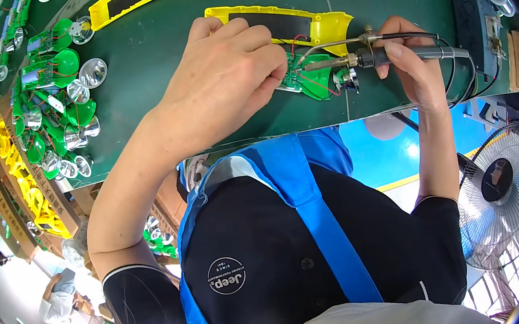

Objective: Soldering wires and components onto a circuit board for solar lamp assembly.

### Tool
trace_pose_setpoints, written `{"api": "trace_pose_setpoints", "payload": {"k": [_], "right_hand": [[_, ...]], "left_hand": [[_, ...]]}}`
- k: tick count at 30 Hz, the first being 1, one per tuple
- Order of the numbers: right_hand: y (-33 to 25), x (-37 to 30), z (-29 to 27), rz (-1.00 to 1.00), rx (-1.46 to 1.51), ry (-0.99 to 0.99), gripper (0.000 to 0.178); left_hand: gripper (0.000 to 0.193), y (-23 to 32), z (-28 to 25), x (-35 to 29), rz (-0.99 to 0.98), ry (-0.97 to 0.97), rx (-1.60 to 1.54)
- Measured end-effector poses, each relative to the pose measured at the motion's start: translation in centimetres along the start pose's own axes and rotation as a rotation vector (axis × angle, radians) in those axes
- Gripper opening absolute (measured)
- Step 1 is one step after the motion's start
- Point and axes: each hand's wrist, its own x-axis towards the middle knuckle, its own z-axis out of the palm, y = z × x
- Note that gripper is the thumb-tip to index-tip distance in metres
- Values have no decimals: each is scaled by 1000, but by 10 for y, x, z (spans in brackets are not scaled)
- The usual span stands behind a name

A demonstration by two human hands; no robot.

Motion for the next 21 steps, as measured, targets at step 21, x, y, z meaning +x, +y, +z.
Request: {"api": "trace_pose_setpoints", "payload": {"k": [21], "right_hand": [[2,1,4,-46,-116,-46,27]], "left_hand": [[13,-1,3,-2,-34,48,-50]]}}
